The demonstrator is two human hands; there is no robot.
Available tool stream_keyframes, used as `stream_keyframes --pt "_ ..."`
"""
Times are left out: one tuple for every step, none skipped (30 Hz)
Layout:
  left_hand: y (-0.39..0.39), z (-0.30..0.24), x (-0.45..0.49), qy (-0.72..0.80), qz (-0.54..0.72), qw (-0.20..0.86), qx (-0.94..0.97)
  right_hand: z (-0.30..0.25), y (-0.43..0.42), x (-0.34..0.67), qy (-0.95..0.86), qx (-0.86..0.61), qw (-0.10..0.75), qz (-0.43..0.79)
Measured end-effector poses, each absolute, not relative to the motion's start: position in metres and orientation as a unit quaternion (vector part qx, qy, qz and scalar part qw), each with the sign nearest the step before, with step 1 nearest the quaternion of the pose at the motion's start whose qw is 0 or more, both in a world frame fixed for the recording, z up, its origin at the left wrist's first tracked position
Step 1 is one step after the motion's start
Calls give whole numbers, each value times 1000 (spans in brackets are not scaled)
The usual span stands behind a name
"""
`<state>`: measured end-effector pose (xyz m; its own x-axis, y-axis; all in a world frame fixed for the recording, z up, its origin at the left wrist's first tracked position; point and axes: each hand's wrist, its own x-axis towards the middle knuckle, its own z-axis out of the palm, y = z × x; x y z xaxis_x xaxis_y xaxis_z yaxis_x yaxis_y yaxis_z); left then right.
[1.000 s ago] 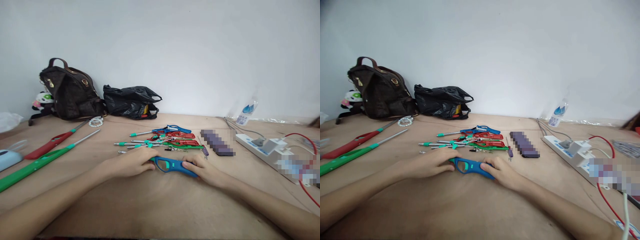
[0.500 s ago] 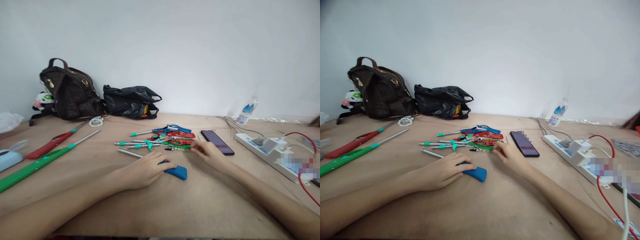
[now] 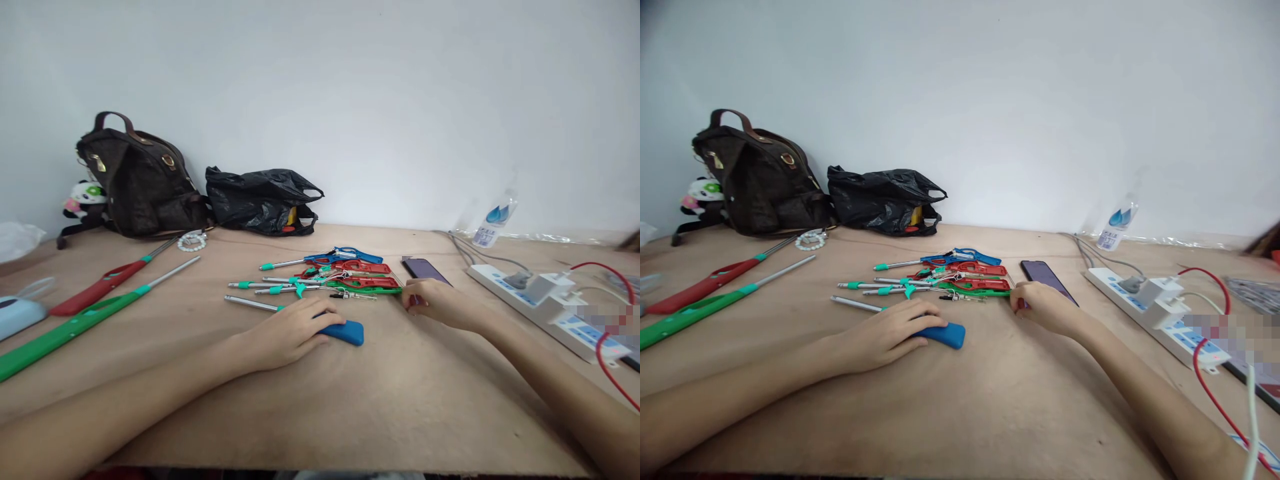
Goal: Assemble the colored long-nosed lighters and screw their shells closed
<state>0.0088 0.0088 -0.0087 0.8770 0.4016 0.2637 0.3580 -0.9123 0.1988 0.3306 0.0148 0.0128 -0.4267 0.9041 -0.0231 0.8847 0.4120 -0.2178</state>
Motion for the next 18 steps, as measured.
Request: stream_keyframes --pt "9 -9 9 196 157 69 965 12 15 330 -841 -530 50 99" --pt "10 -10 8 195 161 63 965 12 15 330 -843 -527 53 99" --pt "10 -10 8 194 164 56 966 11 15 329 -845 -523 56 98" --pt "10 -10 8 194 163 47 966 9 15 329 -846 -521 59 96" --pt "9 -9 7 194 162 40 967 8 16 330 -848 -518 61 95" --pt "9 -9 7 196 159 32 967 7 17 330 -849 -516 62 94" --pt "9 -9 7 198 158 25 967 6 18 330 -850 -515 62 94" --pt "9 -9 7 200 157 16 967 5 18 331 -850 -515 61 93" --pt "9 -9 7 203 156 7 967 4 19 331 -849 -516 59 93" --pt "9 -9 7 206 153 -3 966 4 19 331 -849 -516 56 92" --pt "10 -10 7 210 150 -12 966 4 19 330 -850 -517 52 90" --pt "10 -10 8 212 149 -18 966 4 18 330 -851 -516 47 86" --pt "11 -11 8 213 148 -19 966 4 18 330 -853 -513 43 79" --pt "11 -11 8 213 149 -17 965 3 17 329 -856 -511 40 70" --pt "11 -11 8 212 150 -10 966 3 16 329 -859 -508 37 58" --pt "11 -11 8 212 151 -3 965 2 15 328 -861 -505 34 45" --pt "11 -11 8 213 152 3 965 1 14 328 -864 -502 31 30" --pt "11 -10 8 215 152 6 965 0 13 327 -866 -499 29 16"
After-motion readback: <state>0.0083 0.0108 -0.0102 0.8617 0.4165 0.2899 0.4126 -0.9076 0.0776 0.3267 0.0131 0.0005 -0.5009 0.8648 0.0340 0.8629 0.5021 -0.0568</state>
